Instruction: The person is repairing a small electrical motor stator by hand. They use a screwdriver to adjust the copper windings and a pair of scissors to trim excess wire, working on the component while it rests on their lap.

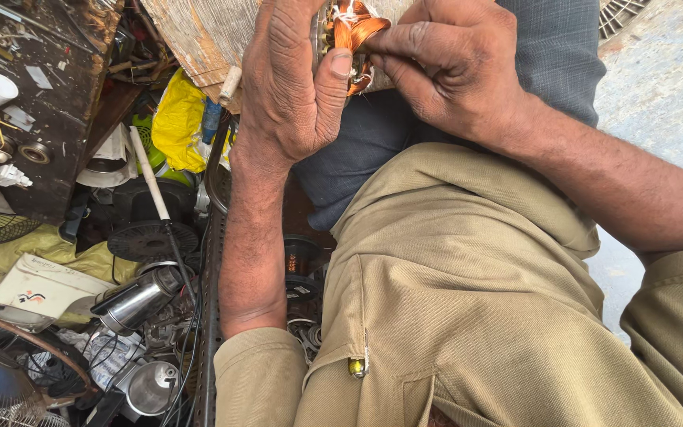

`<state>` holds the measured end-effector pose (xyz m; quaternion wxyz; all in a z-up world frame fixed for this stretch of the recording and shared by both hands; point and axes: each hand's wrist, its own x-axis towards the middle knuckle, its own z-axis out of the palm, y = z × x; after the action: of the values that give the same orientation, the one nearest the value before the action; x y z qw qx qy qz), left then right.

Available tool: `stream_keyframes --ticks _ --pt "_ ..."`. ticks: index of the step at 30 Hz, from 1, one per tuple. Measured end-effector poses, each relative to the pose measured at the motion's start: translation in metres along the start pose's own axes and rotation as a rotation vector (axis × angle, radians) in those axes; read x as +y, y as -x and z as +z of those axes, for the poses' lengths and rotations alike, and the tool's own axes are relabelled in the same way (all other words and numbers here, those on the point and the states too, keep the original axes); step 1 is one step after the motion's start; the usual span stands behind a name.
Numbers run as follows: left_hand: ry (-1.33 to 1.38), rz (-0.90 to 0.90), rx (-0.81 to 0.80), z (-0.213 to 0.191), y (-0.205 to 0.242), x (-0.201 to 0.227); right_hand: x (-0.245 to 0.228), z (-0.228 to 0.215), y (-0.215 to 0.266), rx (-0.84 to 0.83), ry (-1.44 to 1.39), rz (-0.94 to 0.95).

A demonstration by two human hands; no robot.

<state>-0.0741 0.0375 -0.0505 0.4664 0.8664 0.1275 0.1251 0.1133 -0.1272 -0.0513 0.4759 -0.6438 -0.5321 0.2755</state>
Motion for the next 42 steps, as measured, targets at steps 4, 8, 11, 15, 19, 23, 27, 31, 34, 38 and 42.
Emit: stream_keyframes --ticks 4,8,11,15,19,23,27,31,34,38,42 --pt "-0.006 -0.005 -0.004 0.0 -0.001 0.001 -0.001 0.0 -0.001 -0.003 -0.007 -0.007" --pt "-0.007 0.019 0.003 0.0 -0.004 0.003 0.0 0.002 -0.004 -0.017 0.074 -0.061" --pt "-0.015 0.01 -0.008 -0.001 -0.003 0.005 -0.001 0.002 -0.005 -0.026 0.136 -0.085" --pt "-0.03 -0.019 -0.027 0.0 -0.002 0.004 -0.003 0.002 -0.005 -0.034 0.165 -0.08" --pt "-0.036 0.038 -0.002 0.002 0.0 0.001 -0.004 0.005 -0.008 -0.043 0.084 0.011" --pt "-0.014 -0.018 -0.024 0.002 0.002 -0.001 -0.009 0.007 -0.011 -0.051 0.046 0.092" --pt "0.004 -0.002 -0.022 0.001 0.001 -0.001 -0.016 0.005 -0.013 -0.028 0.197 -0.032" --pt "0.001 0.013 -0.018 -0.001 -0.004 0.005 -0.013 -0.001 -0.011 -0.087 0.158 -0.001" --pt "0.022 0.015 -0.011 -0.003 -0.008 0.007 -0.009 -0.009 -0.005 -0.124 0.094 0.02" --pt "0.068 -0.009 -0.009 -0.005 -0.006 0.007 -0.001 -0.017 0.003 -0.154 0.041 -0.03" --pt "0.062 0.017 -0.002 -0.005 -0.007 0.006 0.003 -0.02 -0.001 -0.171 0.192 -0.187"
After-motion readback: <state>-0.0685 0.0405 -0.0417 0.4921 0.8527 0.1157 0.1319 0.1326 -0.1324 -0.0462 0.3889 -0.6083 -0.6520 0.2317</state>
